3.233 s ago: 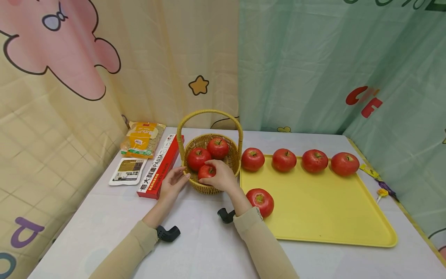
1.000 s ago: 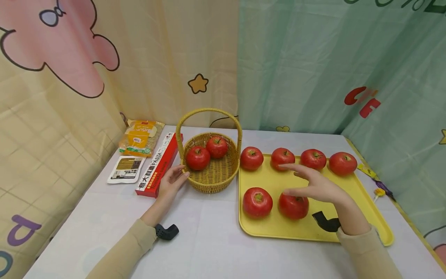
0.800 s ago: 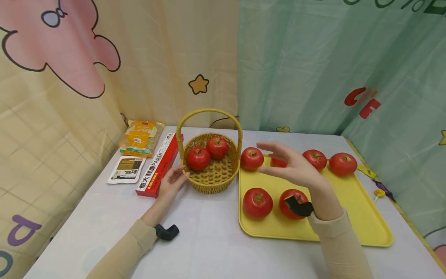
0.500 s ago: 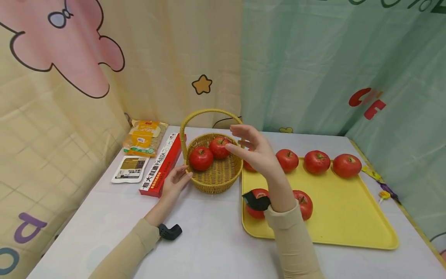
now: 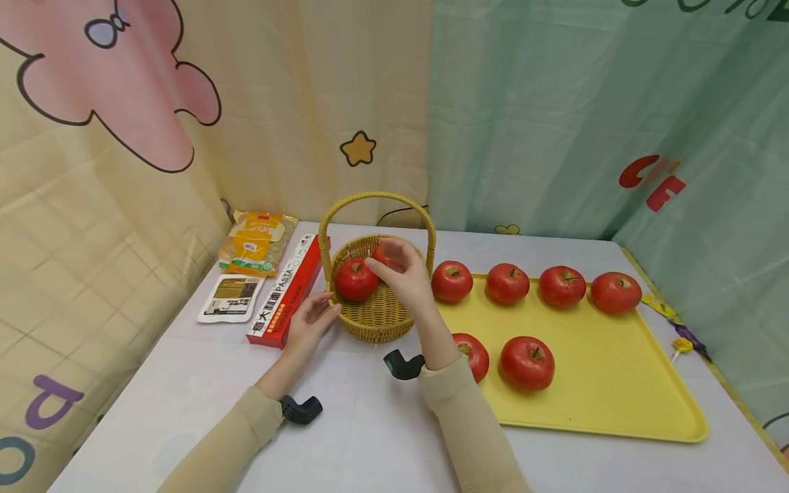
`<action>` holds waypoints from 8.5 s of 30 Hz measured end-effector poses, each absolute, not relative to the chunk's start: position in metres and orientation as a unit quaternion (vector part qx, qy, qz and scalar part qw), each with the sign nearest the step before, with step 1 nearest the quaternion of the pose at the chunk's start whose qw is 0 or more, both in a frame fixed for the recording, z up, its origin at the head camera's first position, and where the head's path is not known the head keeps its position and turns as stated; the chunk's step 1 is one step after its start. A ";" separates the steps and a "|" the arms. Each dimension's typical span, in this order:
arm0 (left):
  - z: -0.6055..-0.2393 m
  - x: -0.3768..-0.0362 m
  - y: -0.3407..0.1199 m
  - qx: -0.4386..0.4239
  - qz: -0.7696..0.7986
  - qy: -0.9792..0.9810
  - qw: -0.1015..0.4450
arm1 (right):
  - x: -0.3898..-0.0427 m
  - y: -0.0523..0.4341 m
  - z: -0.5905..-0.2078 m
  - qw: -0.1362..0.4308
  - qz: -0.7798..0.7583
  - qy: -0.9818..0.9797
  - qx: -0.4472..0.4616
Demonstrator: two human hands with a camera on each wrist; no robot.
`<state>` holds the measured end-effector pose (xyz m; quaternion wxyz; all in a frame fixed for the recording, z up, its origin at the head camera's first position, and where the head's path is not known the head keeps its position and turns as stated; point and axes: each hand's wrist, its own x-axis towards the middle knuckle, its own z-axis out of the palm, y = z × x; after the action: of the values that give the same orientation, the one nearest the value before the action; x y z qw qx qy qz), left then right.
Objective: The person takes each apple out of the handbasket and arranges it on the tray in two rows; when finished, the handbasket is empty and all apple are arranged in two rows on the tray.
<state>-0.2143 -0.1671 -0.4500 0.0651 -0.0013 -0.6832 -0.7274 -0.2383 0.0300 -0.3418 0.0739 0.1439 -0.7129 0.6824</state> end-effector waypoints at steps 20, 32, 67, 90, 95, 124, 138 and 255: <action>-0.449 -0.215 -0.168 -0.007 -0.735 -0.675 0.062 | -0.260 0.000 -0.389 0.096 0.660 -0.737 0.105; -0.445 -0.214 -0.168 0.006 -0.736 -0.675 0.045 | -0.263 -0.006 -0.396 0.100 0.633 -0.763 0.083; -0.450 -0.215 -0.168 -0.007 -0.733 -0.677 0.063 | -0.274 -0.014 -0.400 0.044 0.572 -0.816 0.072; -0.448 -0.213 -0.168 -0.007 -0.735 -0.676 0.052 | -0.276 -0.015 -0.403 0.076 0.534 -0.840 0.056; -0.446 -0.212 -0.168 -0.007 -0.736 -0.675 0.050 | -0.276 -0.015 -0.403 0.072 0.529 -0.844 0.055; -0.451 -0.214 -0.168 -0.001 -0.731 -0.680 0.054 | -0.272 -0.014 -0.405 0.023 0.502 -0.861 0.073; -0.449 -0.213 -0.168 -0.003 -0.729 -0.682 0.055 | -0.271 -0.014 -0.403 0.019 0.490 -0.868 0.084; -0.451 -0.217 -0.171 -0.003 -0.724 -0.687 0.066 | -0.152 0.266 -0.239 0.076 0.429 -0.861 0.262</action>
<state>-0.2174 -0.1712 -0.4508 0.0664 -0.0028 -0.6867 -0.7239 -0.1518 0.2659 -0.2392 0.0764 0.2621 -0.8610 0.4291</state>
